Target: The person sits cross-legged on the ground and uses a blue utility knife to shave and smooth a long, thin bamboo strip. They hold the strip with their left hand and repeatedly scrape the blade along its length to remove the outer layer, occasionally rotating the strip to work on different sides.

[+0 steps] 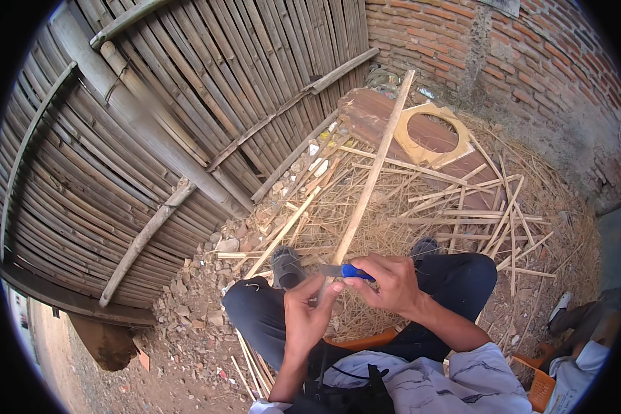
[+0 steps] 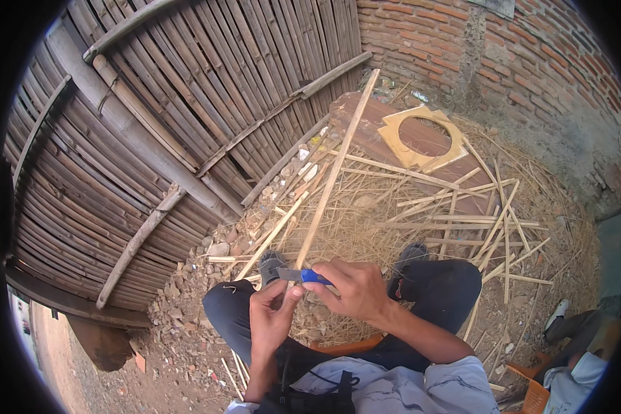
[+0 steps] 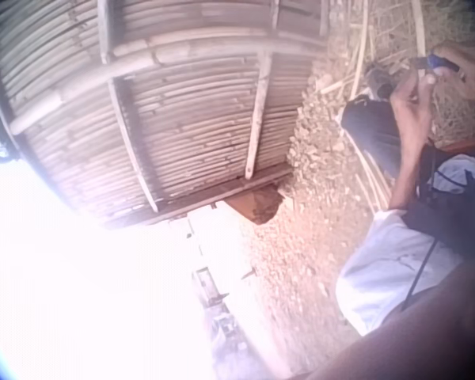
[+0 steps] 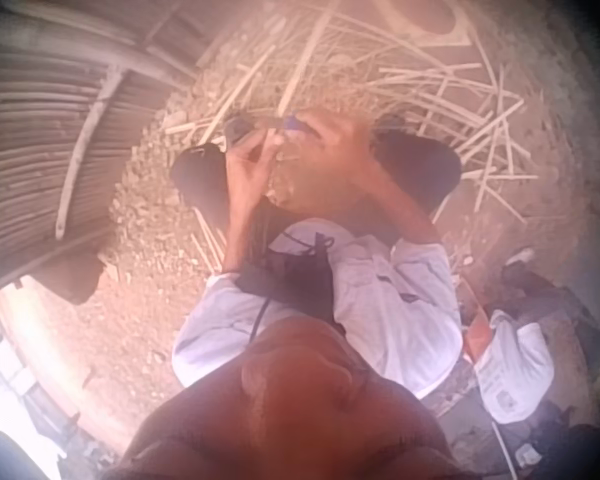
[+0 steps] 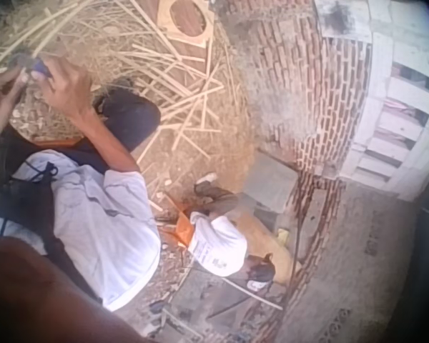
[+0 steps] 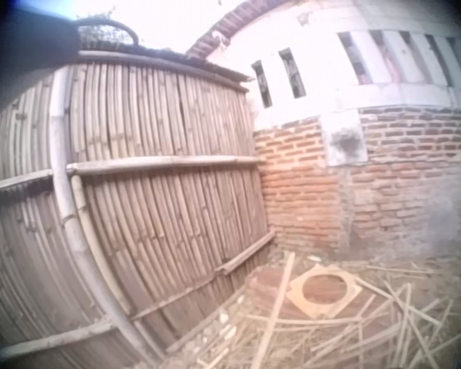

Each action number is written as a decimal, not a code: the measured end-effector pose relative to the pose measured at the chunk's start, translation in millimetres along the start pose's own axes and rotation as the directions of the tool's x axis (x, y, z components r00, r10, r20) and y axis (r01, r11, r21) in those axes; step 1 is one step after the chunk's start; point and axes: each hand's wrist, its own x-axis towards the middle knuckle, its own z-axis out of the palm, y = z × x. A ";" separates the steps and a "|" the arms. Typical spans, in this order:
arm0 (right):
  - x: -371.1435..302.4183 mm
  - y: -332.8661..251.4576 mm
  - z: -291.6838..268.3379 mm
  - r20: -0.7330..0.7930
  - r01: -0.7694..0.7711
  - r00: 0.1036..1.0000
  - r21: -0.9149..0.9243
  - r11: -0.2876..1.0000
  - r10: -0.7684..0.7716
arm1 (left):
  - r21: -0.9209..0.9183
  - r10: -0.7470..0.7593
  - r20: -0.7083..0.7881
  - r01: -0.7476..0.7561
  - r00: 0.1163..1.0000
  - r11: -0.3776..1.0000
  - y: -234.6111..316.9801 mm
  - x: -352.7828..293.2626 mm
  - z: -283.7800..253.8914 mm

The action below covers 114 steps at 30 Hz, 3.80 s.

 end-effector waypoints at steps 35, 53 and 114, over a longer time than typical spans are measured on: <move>73.1 171.3 -109.9 -0.067 -0.533 0.830 -0.394 0.749 0.554 | -0.085 -0.388 0.127 0.400 0.913 0.913 -64.9 -51.5 -68.2; 3.1 111.2 -36.3 0.707 -0.085 0.566 -0.462 0.883 0.424 | -0.107 -0.284 0.123 0.297 0.951 0.949 -69.3 3.3 -20.2; 77.2 164.8 -92.8 -0.155 -0.415 0.910 -0.340 0.844 0.385 | 0.048 -0.205 0.050 0.203 0.977 0.978 -64.3 -39.5 -30.7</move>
